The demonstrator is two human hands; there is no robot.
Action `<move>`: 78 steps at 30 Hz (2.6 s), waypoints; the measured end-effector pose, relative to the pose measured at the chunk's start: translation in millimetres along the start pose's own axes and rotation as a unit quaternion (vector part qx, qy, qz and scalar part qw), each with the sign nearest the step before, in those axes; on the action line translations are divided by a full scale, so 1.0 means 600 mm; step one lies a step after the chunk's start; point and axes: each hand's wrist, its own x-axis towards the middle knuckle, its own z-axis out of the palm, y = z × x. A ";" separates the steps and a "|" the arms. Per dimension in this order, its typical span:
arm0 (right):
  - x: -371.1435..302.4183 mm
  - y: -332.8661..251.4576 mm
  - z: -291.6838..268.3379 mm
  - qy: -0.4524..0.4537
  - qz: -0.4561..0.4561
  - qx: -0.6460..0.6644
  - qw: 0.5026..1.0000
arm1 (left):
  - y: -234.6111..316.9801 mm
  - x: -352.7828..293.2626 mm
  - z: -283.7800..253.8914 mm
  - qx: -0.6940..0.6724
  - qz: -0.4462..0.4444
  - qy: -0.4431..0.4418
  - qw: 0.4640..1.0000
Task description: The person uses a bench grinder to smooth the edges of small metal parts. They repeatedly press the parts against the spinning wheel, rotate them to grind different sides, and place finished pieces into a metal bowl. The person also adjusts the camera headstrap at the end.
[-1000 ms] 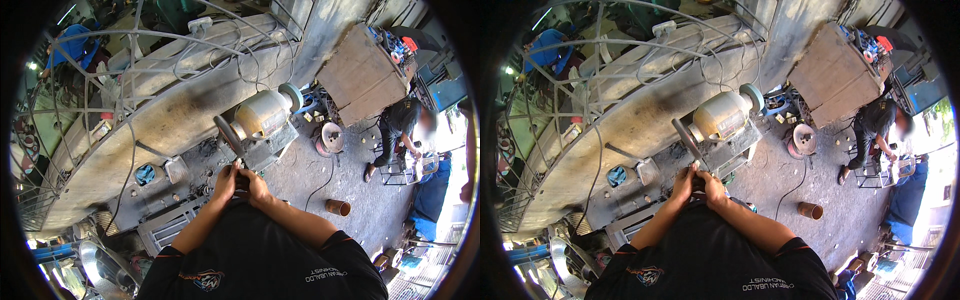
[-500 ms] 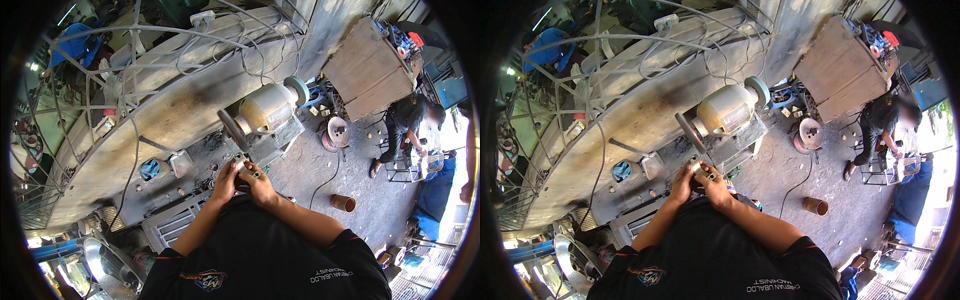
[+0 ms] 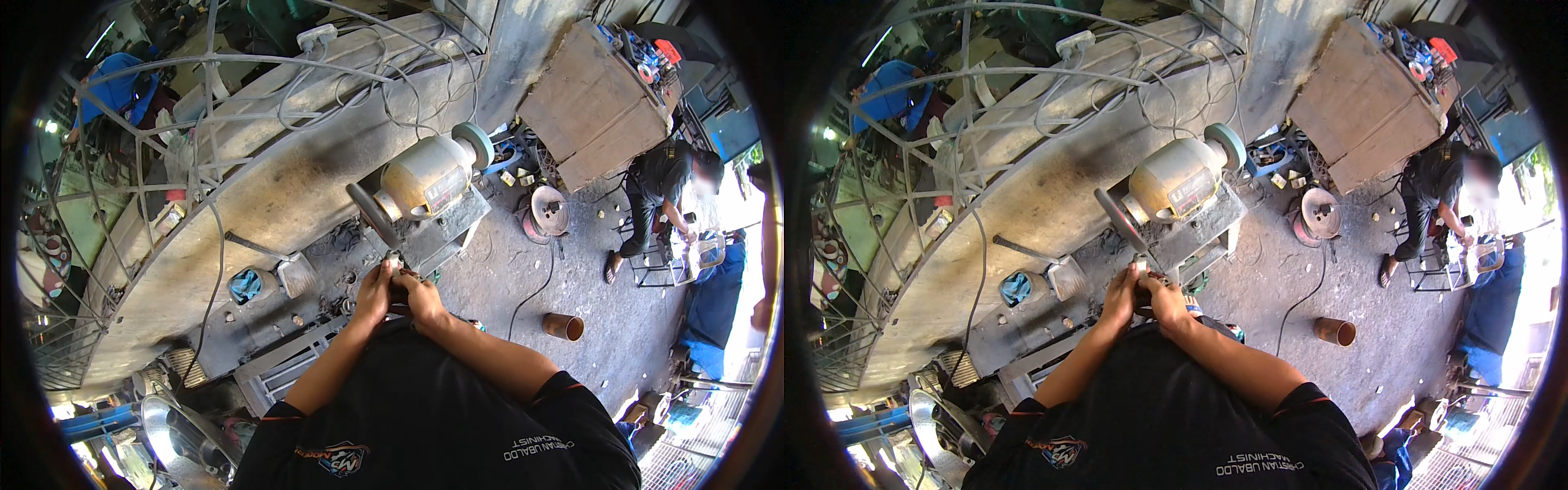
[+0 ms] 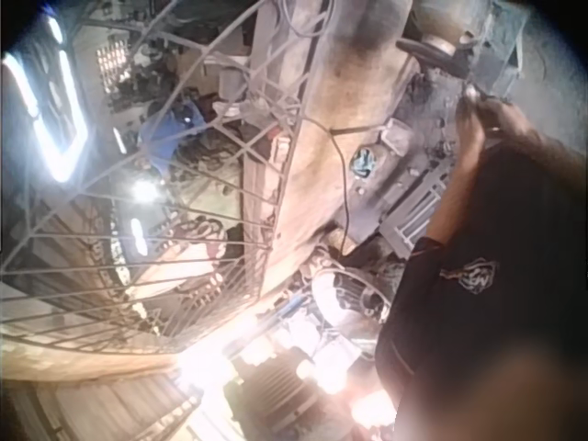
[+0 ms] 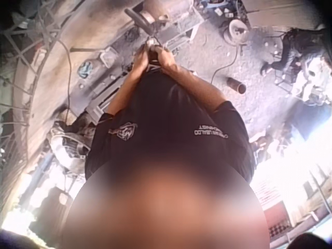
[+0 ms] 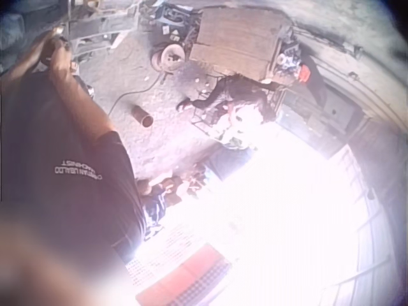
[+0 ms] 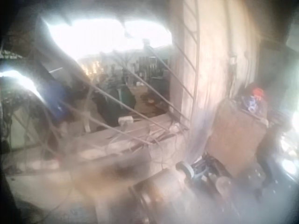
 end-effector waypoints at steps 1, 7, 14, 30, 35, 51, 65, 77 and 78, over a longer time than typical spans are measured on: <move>0.002 0.002 -0.001 0.006 -0.001 -0.002 1.000 | 0.001 0.001 0.001 0.013 0.003 0.006 1.000; 0.013 0.015 -0.004 0.012 -0.028 -0.027 0.999 | 0.010 0.002 0.006 0.041 -0.013 -0.001 0.999; 0.013 0.012 -0.010 0.030 -0.044 -0.060 0.997 | 0.006 -0.002 0.017 -0.003 -0.044 0.004 0.999; 0.018 0.010 -0.017 0.089 -0.099 -0.267 0.954 | -0.004 0.009 0.036 -0.121 -0.117 0.023 0.985; 0.011 0.003 -0.011 0.086 -0.112 -0.317 0.938 | -0.007 0.004 0.027 -0.140 -0.110 0.006 0.984; 0.014 0.017 -0.002 0.005 -0.177 -0.254 0.951 | -0.002 -0.008 -0.007 -0.254 -0.111 -0.048 0.960; -0.009 0.022 0.017 -0.118 0.009 0.043 0.992 | 0.049 -0.105 -0.022 0.052 0.260 -0.034 0.964; 0.037 0.021 0.024 -0.130 -0.027 0.130 0.983 | 0.022 -0.063 0.013 0.065 0.310 0.037 0.948; 0.037 0.015 0.024 -0.126 -0.028 0.122 0.984 | 0.018 -0.058 0.015 0.079 0.312 0.039 0.946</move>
